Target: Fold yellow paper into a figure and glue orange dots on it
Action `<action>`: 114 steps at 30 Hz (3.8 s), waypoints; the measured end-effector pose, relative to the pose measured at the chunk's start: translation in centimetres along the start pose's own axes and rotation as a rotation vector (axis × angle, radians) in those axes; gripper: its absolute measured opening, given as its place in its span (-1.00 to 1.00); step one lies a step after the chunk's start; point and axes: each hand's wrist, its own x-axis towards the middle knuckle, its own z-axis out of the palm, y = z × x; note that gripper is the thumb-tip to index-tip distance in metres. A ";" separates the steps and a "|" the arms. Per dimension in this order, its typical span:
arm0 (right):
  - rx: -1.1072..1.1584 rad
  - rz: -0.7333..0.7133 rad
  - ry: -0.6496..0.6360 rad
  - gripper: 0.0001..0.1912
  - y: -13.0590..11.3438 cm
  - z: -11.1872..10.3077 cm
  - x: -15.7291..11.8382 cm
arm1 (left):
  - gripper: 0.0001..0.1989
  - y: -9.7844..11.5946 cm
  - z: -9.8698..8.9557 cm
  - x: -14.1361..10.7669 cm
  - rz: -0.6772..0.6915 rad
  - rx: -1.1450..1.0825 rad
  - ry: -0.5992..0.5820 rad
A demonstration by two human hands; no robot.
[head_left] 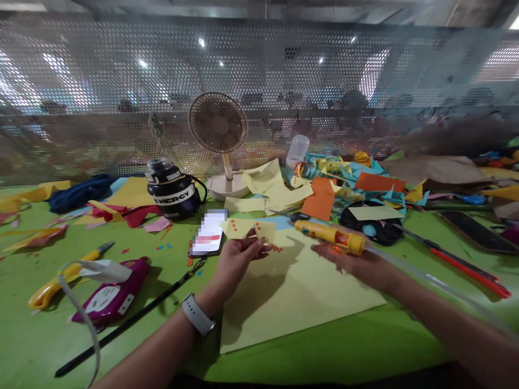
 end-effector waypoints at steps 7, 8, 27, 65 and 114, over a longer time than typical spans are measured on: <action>-0.630 -0.112 0.146 -0.66 4.9 -6.0 0.5 | -0.74 0.0 -0.5 0.2 -0.007 -0.180 0.057; -0.688 -0.083 0.144 -0.63 6.0 -6.5 0.6 | -0.75 0.0 -0.5 0.1 -0.007 -0.188 0.057; -0.735 -0.479 -0.309 -0.24 2.2 4.6 2.6 | -0.80 0.4 0.0 -0.2 -0.019 -0.149 0.047; -0.018 -0.161 -0.364 -0.42 0.9 3.9 2.2 | -0.76 -0.9 1.2 -1.1 -0.235 -0.189 -0.165; 0.160 -0.253 -0.014 -0.64 2.0 4.9 2.7 | -0.84 -0.6 0.8 -1.8 -0.197 -0.197 -0.353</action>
